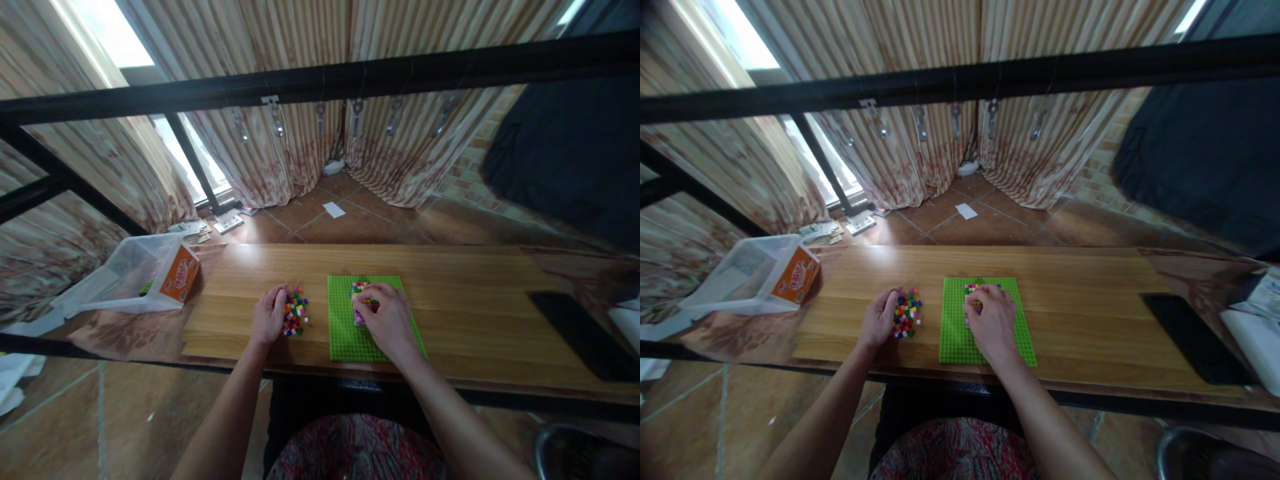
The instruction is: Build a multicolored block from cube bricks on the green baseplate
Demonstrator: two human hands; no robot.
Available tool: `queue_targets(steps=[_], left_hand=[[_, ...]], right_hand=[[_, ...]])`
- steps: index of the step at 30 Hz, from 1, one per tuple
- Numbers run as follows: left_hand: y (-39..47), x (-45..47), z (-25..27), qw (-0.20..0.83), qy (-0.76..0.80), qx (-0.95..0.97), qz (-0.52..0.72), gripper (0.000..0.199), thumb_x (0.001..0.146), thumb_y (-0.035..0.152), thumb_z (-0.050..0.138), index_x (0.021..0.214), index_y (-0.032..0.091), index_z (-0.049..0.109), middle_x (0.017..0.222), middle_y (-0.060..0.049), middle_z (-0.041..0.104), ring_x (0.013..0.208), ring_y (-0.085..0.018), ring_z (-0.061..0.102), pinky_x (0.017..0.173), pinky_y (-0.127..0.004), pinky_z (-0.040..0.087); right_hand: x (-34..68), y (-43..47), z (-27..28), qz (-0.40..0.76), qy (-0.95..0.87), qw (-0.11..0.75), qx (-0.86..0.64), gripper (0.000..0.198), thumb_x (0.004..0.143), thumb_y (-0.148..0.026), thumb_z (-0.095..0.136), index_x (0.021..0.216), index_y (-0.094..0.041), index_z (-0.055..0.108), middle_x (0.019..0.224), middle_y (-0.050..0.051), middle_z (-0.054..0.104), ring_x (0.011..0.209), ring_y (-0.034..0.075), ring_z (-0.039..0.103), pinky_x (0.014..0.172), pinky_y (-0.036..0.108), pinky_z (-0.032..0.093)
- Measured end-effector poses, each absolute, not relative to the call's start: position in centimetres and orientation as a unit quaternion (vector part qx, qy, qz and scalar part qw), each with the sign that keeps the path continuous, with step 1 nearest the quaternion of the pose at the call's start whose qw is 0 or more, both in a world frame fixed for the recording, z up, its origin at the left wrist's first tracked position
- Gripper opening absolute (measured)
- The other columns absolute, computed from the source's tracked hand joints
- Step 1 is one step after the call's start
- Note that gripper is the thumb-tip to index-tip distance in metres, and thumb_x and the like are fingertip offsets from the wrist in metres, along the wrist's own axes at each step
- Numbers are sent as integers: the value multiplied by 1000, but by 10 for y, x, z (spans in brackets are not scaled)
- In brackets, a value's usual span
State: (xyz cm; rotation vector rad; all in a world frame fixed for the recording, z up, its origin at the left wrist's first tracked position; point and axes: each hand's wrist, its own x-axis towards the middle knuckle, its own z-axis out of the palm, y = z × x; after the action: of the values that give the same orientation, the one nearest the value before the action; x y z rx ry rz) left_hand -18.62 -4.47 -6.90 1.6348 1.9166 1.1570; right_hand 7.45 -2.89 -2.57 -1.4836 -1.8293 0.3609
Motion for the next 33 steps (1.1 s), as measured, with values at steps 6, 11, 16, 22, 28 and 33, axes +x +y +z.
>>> queue_targets(steps=[6, 11, 16, 22, 28, 33], left_hand=[[-45, -186, -68, 182, 681, 579, 410, 39, 93, 42, 39, 109, 21, 67, 104, -7, 72, 104, -22, 64, 97, -39, 48], [-44, -186, -67, 183, 680, 577, 414, 39, 93, 43, 39, 109, 21, 68, 105, -7, 72, 105, -22, 64, 97, -38, 48], [-44, -187, -67, 189, 681, 574, 414, 40, 93, 45, 40, 109, 21, 67, 105, -8, 72, 104, -22, 64, 96, -38, 48], [-43, -188, -70, 198, 679, 572, 416, 40, 93, 45, 39, 108, 20, 67, 104, -8, 73, 103, -22, 65, 94, -38, 50], [-42, -190, -73, 190, 676, 577, 417, 40, 92, 46, 42, 108, 19, 67, 104, -9, 72, 102, -22, 65, 94, -39, 49], [-46, -188, -68, 175, 669, 568, 447, 38, 90, 45, 47, 106, 17, 67, 104, -9, 71, 99, -21, 65, 89, -37, 51]], right_hand=[[75, -30, -28, 135, -718, 366, -577, 14, 82, -28, 59, 74, -24, 70, 100, 6, 65, 94, 24, 56, 88, 43, 39], [78, -36, -25, 163, -709, 408, -552, 16, 83, -34, 61, 76, -24, 70, 97, 5, 66, 95, 23, 58, 89, 42, 42], [96, -44, -18, 155, -670, 481, -545, 20, 87, -38, 56, 83, -23, 69, 101, 7, 66, 98, 22, 60, 90, 41, 45], [157, -40, -47, 84, -627, 481, -607, 29, 88, -45, 53, 83, -20, 67, 95, 10, 68, 94, 24, 62, 88, 42, 47], [193, -36, -90, 47, -649, 413, -637, 34, 89, -46, 48, 82, -19, 66, 89, 12, 68, 86, 25, 61, 80, 41, 48], [192, -31, -101, 35, -671, 407, -619, 30, 88, -43, 49, 79, -21, 66, 88, 10, 67, 85, 25, 60, 82, 42, 48]])
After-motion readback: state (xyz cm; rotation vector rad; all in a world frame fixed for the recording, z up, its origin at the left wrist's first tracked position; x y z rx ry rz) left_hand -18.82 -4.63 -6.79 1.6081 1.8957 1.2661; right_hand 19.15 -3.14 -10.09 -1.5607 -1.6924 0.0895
